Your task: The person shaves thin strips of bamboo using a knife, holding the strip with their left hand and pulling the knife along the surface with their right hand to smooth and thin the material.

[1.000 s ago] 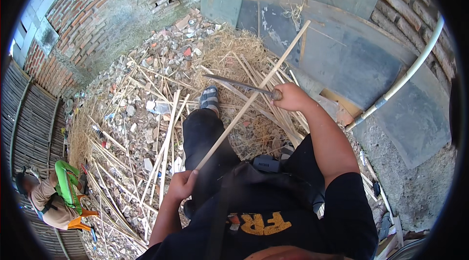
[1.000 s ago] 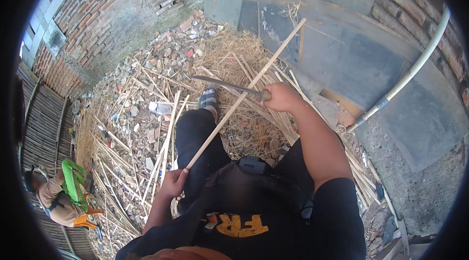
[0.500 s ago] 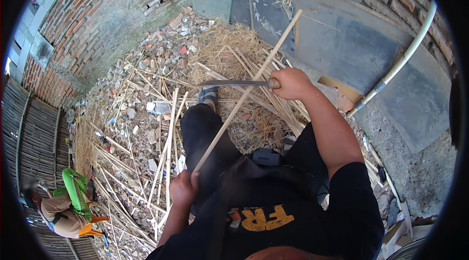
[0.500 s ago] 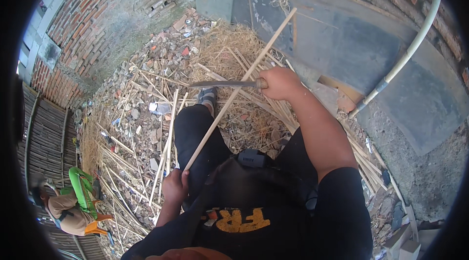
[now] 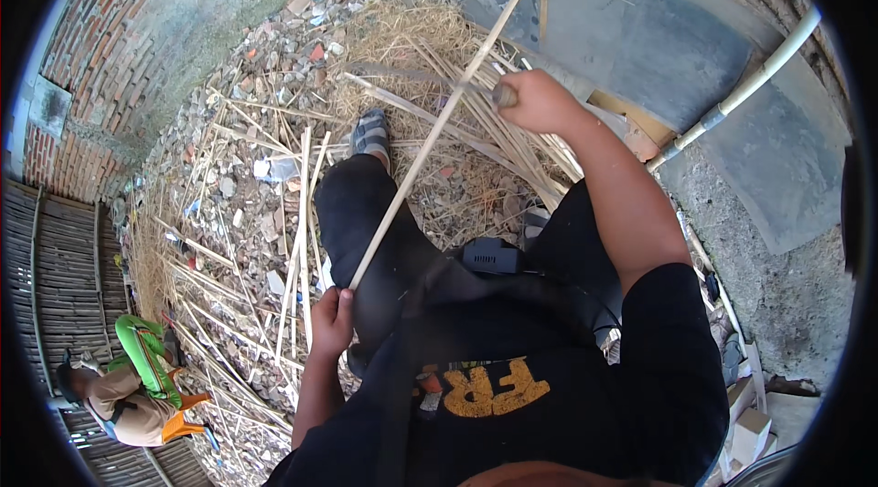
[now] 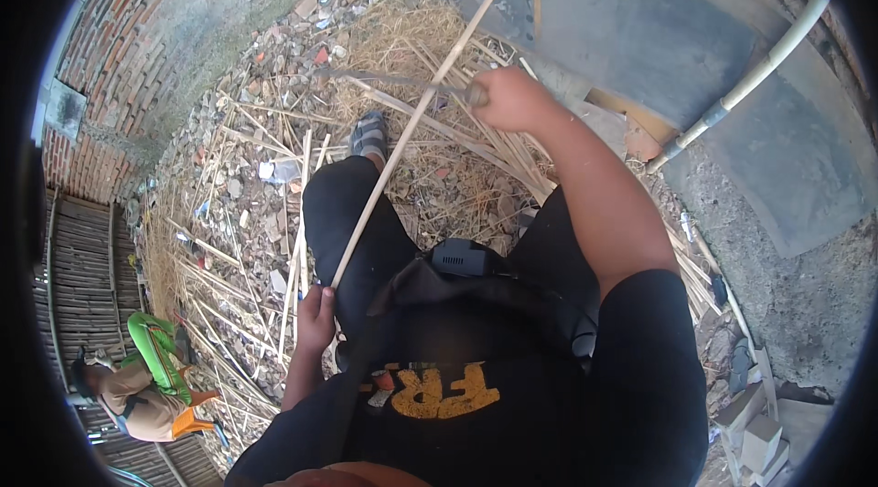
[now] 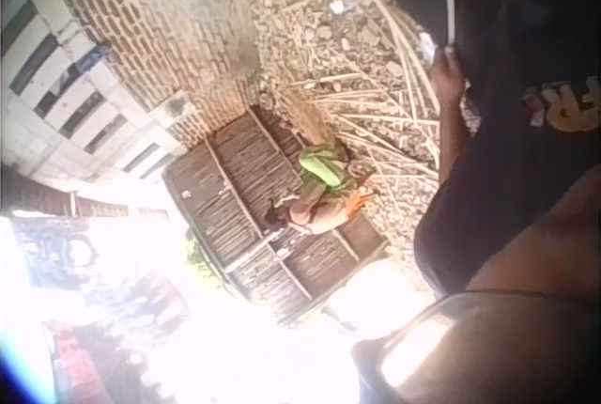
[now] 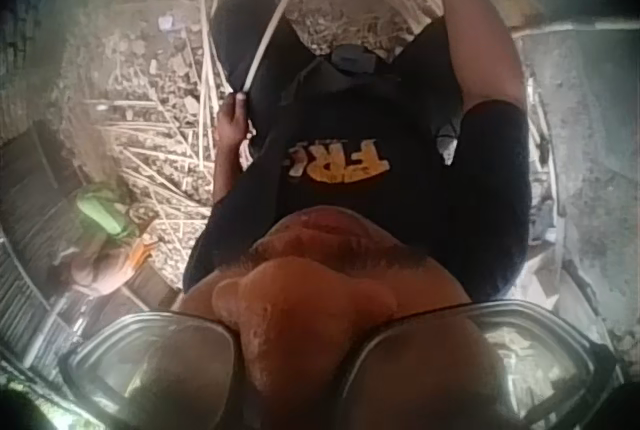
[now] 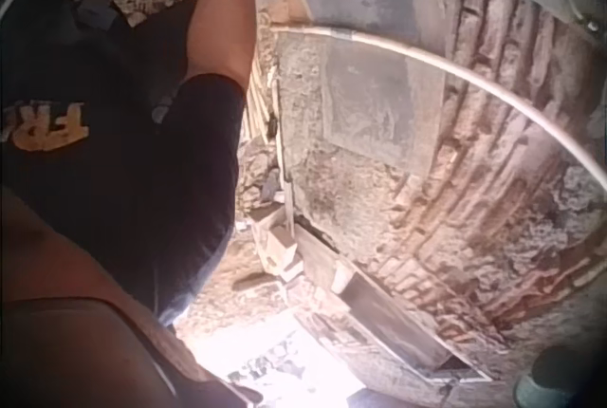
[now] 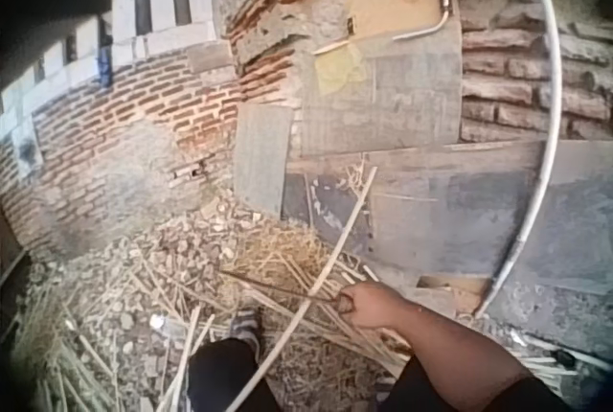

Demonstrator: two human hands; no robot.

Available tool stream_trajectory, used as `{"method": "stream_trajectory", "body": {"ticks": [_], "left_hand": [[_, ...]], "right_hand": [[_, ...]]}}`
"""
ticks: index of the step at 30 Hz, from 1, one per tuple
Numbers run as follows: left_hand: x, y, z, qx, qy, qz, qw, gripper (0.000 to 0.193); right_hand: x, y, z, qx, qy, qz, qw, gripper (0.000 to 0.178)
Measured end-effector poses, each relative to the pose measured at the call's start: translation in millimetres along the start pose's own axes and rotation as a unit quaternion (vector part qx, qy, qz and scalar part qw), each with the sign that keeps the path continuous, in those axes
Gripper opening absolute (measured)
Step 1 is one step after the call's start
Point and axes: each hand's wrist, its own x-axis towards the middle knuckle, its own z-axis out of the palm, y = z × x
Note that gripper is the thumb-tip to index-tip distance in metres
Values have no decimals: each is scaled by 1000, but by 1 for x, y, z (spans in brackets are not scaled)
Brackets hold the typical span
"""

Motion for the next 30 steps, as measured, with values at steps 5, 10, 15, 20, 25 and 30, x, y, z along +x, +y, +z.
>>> {"method": "stream_trajectory", "body": {"ticks": [5, 10, 15, 20, 25, 30], "left_hand": [[0, 11, -5, 27, -13, -11, 999, 44], [3, 1, -2, 37, 4, 42, 998, 42], [3, 10, 0, 82, 10, 4, 997, 43], [-2, 10, -5, 77, -2, -15, 997, 43], [-1, 1, 5, 95, 13, 8, 995, 45], [1, 10, -3, 117, -1, 0, 993, 46]], "right_hand": [[-4, -24, 3, -9, -27, -16, 999, 27], [4, -10, 25, -29, -55, -41, 997, 28], [15, 7, 26, -29, -67, 12, 997, 26], [-3, -39, 27, -59, -60, -71, 994, 24], [26, 26, 35, 61, 25, 15, 998, 29], [16, 30, 26, -13, 6, 34, 999, 26]]}}
